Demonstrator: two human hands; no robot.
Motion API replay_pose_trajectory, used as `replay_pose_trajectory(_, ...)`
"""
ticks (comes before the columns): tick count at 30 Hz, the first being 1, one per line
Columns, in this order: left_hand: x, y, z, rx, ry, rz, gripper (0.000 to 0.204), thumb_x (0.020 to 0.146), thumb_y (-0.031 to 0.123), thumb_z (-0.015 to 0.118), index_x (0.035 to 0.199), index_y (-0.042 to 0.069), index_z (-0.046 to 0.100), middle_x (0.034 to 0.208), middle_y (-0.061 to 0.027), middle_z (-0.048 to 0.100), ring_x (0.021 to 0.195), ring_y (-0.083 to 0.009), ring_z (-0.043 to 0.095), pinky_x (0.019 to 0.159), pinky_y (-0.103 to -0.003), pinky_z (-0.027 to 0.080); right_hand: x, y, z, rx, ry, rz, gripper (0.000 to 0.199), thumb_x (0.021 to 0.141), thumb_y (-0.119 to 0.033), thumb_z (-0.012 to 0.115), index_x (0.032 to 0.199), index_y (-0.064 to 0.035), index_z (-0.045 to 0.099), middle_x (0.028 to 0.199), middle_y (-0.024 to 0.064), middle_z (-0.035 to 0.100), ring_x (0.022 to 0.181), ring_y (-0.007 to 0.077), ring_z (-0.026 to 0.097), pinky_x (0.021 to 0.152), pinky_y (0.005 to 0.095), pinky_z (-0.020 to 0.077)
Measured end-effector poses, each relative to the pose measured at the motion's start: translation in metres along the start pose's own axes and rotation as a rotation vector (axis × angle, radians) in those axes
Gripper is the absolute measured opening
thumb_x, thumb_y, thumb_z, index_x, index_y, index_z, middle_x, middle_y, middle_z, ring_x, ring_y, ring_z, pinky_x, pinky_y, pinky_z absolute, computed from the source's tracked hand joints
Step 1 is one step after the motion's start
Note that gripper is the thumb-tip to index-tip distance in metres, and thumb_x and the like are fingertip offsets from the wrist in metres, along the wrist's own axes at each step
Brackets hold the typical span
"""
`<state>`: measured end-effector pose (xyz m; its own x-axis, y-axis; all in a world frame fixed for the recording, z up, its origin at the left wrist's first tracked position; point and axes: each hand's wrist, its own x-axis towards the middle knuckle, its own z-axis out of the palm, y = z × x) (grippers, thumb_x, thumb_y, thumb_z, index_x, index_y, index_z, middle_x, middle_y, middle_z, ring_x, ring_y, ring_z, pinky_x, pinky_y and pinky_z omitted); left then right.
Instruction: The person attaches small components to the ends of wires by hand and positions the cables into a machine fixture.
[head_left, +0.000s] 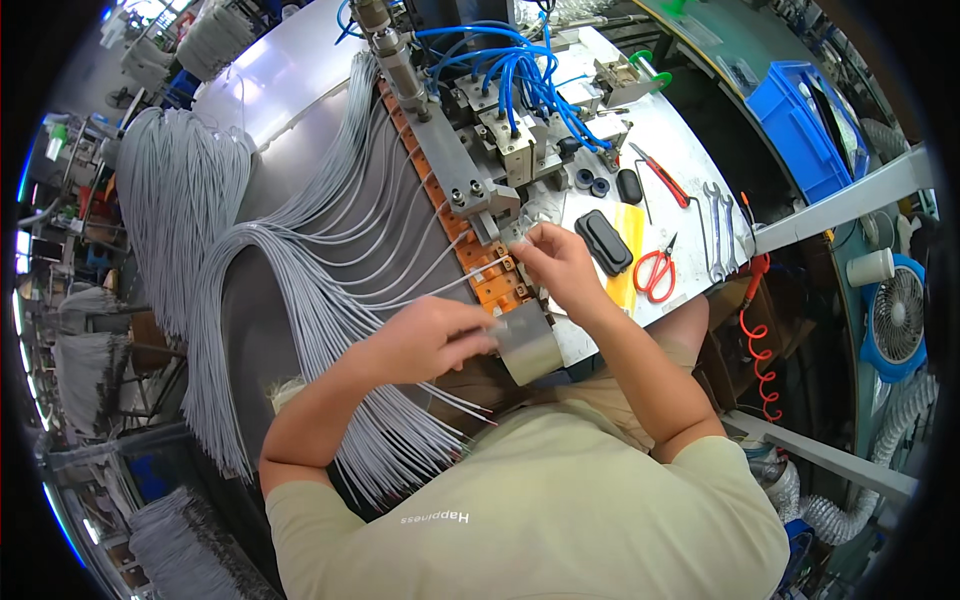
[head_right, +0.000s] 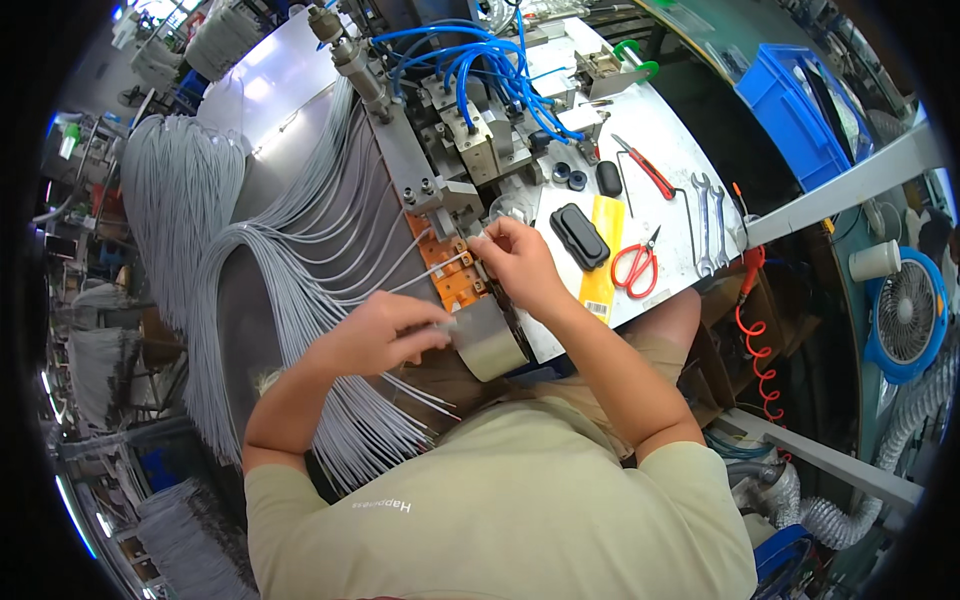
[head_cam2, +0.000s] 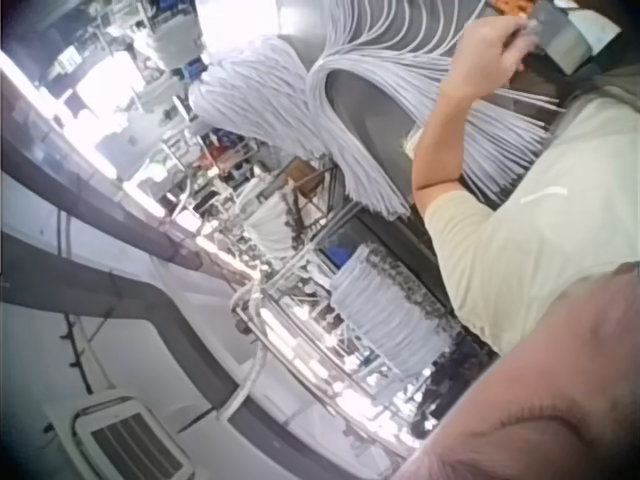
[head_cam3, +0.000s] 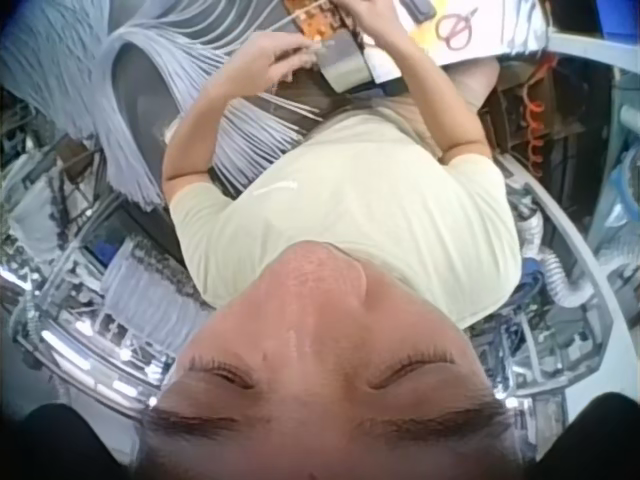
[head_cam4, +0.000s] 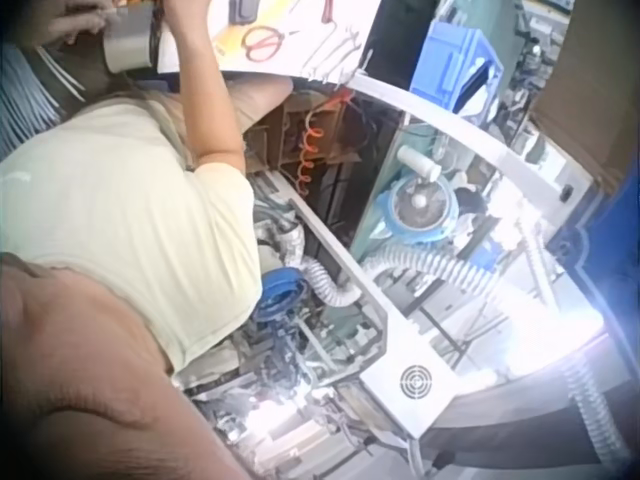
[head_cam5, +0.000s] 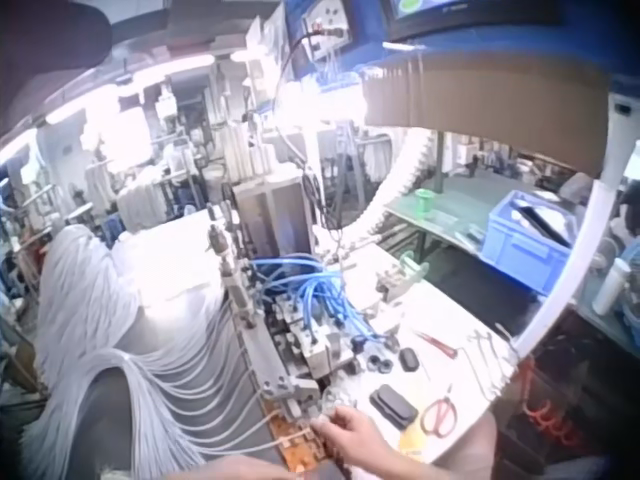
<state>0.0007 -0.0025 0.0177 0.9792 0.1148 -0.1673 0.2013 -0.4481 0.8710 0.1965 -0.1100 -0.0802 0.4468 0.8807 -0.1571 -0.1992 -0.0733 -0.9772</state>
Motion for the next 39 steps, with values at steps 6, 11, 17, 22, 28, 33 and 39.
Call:
replay_pose_trajectory(6, 0.006, -0.027, 0.01, 0.291, 0.386, 0.171, 0.022, 0.088, 0.003, 0.068, 0.11, -0.001, 0.068, 0.083, -0.0066, 0.068, 0.062, -0.012, 0.063, 0.057, -0.024, 0.05, -0.006, 0.0, -0.002, 0.078, -0.013, 0.151, 0.018, 0.097, -0.021, 0.064, 0.092, -0.0066, 0.056, 0.068, -0.0049, 0.053, 0.06, 0.0039, 0.047, 0.053, 0.0216, 0.0355)
replay_pose_trajectory(11, 0.007, -0.03, 0.007, 0.029, 0.414, 0.032, 0.018, 0.092, 0.008, 0.066, 0.107, -0.002, 0.066, 0.083, -0.0073, 0.069, 0.064, -0.0112, 0.062, 0.06, -0.025, 0.05, -0.017, -0.009, 0.0, -0.179, 0.072, -0.004, 0.015, 0.098, -0.02, 0.063, 0.098, -0.005, 0.059, 0.067, -0.0038, 0.055, 0.057, 0.0036, 0.047, 0.052, 0.0222, 0.0357)
replay_pose_trajectory(17, 0.007, -0.024, 0.0, -0.435, 0.311, -0.149, 0.016, 0.094, 0.005, 0.064, 0.107, -0.003, 0.066, 0.086, -0.0049, 0.07, 0.067, -0.0073, 0.063, 0.06, -0.021, 0.05, -0.065, -0.042, 0.027, -0.329, 0.055, -0.296, 0.011, 0.094, -0.013, 0.067, 0.099, -0.0025, 0.064, 0.06, -0.0001, 0.057, 0.053, 0.0071, 0.047, 0.052, 0.026, 0.0376)
replay_pose_trajectory(22, 0.007, -0.026, 0.009, -0.285, 0.35, -0.083, 0.014, 0.093, 0.007, 0.066, 0.105, 0.0, 0.068, 0.077, -0.0041, 0.071, 0.067, -0.0061, 0.064, 0.061, -0.022, 0.05, -0.05, -0.03, 0.033, -0.658, 0.112, -0.687, 0.01, 0.088, -0.008, 0.071, 0.096, -0.0025, 0.067, 0.058, 0.0046, 0.059, 0.05, 0.017, 0.049, 0.055, 0.0308, 0.0391)
replay_pose_trajectory(28, 0.006, -0.025, 0.008, -0.137, 0.394, -0.058, 0.017, 0.089, 0.002, 0.069, 0.105, -0.003, 0.067, 0.082, -0.0055, 0.072, 0.073, -0.0072, 0.066, 0.066, -0.022, 0.053, -0.054, -0.034, 0.035, -0.576, 0.069, -0.595, 0.01, 0.087, -0.007, 0.071, 0.095, -0.0033, 0.067, 0.058, 0.0036, 0.06, 0.049, 0.0189, 0.05, 0.061, 0.0317, 0.0384)
replay_pose_trajectory(33, 0.006, -0.026, 0.007, -0.117, 0.366, -0.082, 0.019, 0.089, 0.002, 0.069, 0.106, -0.005, 0.066, 0.083, -0.0064, 0.072, 0.075, -0.0077, 0.067, 0.069, -0.023, 0.054, -0.053, -0.035, 0.036, -0.593, 0.056, -0.6, 0.008, 0.087, -0.006, 0.071, 0.093, -0.0041, 0.067, 0.058, 0.0033, 0.06, 0.052, 0.0166, 0.051, 0.063, 0.0316, 0.0388)
replay_pose_trajectory(39, 0.005, -0.018, 0.004, -0.095, 0.295, -0.012, 0.015, 0.091, 0.005, 0.067, 0.103, -0.003, 0.066, 0.081, -0.0059, 0.071, 0.074, -0.0077, 0.067, 0.068, -0.024, 0.053, -0.052, -0.035, 0.029, -0.502, -0.102, -0.349, 0.014, 0.086, -0.006, 0.07, 0.097, -0.0029, 0.061, 0.069, 0.0066, 0.061, 0.059, 0.0195, 0.053, 0.071, 0.0346, 0.0424)
